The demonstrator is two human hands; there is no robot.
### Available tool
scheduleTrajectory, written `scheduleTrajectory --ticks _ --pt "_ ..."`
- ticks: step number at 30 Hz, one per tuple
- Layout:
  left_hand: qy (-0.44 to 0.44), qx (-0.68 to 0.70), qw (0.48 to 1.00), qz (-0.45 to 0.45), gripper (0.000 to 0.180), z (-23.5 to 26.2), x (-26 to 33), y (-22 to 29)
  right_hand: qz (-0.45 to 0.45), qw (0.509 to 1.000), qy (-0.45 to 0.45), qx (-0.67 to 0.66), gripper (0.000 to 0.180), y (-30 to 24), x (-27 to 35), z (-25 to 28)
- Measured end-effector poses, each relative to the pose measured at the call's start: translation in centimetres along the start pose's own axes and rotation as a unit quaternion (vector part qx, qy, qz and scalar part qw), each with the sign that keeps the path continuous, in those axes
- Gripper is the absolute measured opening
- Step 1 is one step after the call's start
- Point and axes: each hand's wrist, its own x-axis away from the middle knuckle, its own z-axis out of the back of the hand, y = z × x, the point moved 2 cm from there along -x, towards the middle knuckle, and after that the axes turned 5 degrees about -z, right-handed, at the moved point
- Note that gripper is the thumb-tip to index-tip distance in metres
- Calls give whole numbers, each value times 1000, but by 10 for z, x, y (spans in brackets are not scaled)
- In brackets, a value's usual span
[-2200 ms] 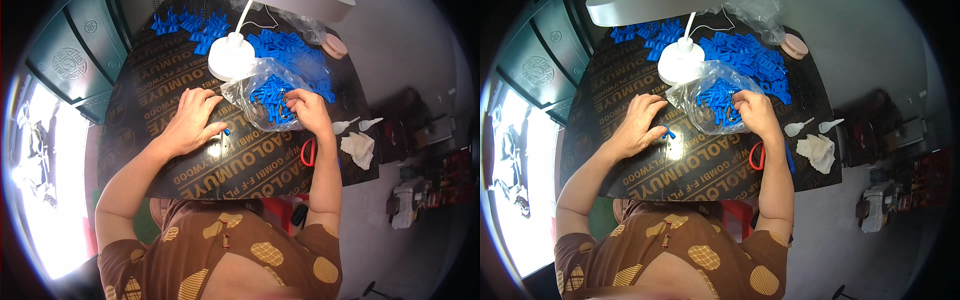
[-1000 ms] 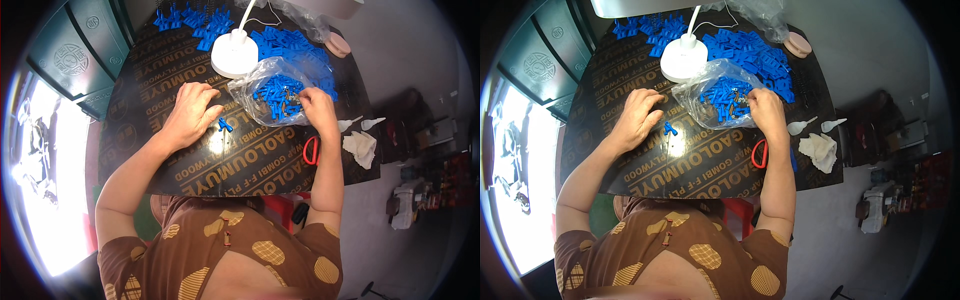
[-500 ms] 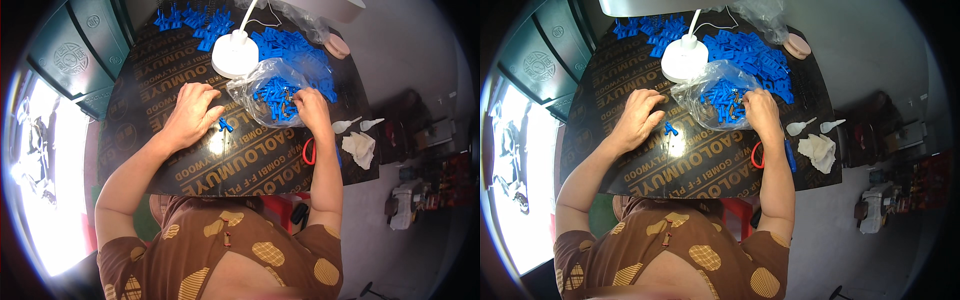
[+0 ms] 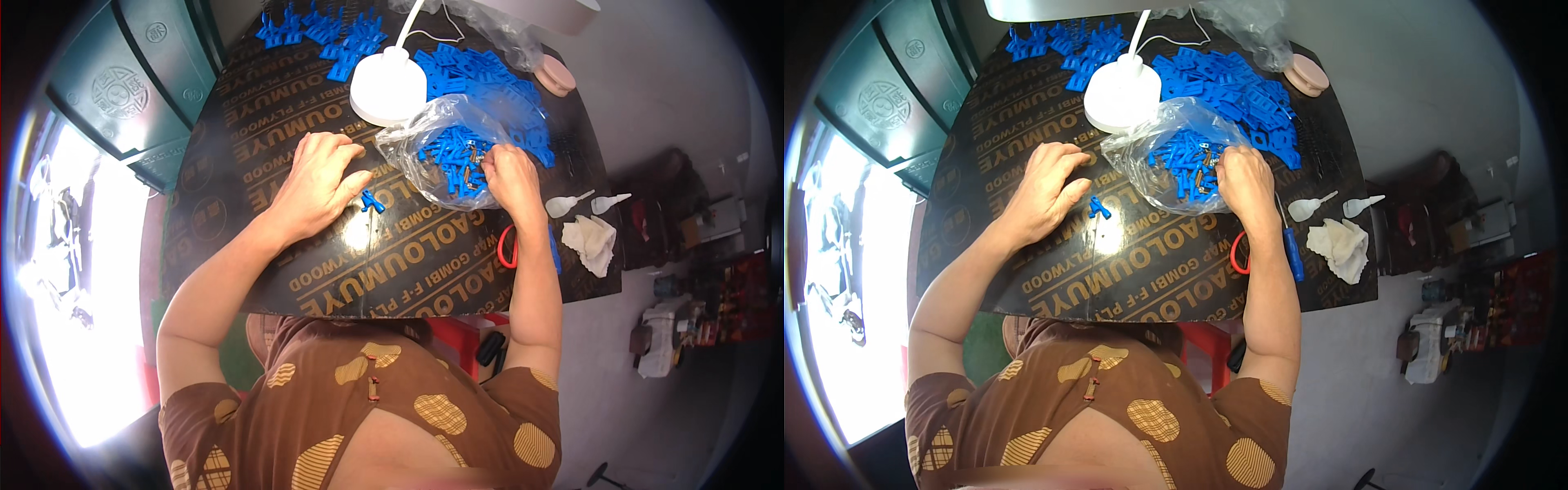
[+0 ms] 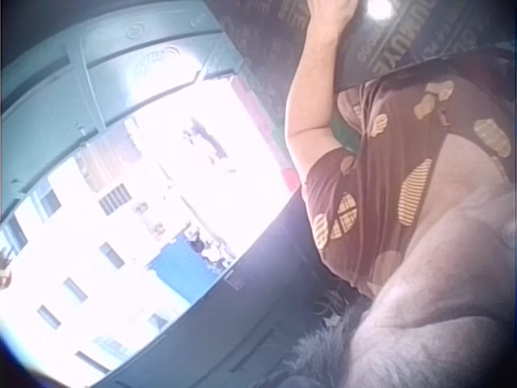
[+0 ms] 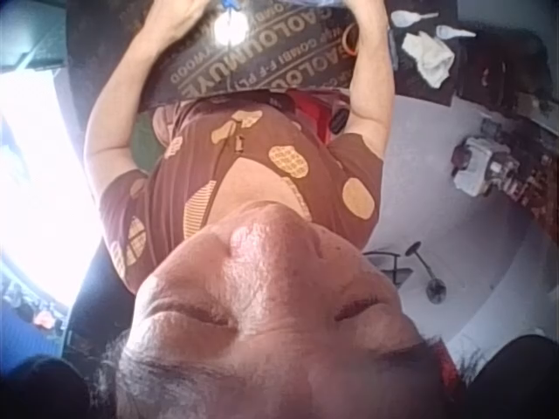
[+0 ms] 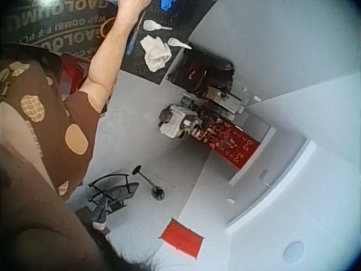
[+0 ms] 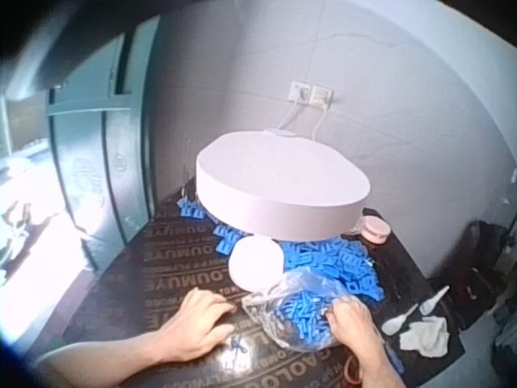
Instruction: Manually assembling blue plastic components and small circular parts using glue.
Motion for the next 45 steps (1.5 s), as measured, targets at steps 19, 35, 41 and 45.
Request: scheduleTrajectory --ticks 19,35,41,45 --pt "37 8 999 -13 37 -4 0 -1 299 926 -11 -232 15 -100 31 22" --pt "11 -12 1000 0 38 -3 0 1 300 940 4 -162 5 -111 40 -6" --pt "9 -19 1000 1 39 -3 -1 1 304 940 37 -153 4 -113 39 -5" --pt "11 -20 1000 0 39 -3 0 1 310 939 59 -137 5 -115 39 -7"
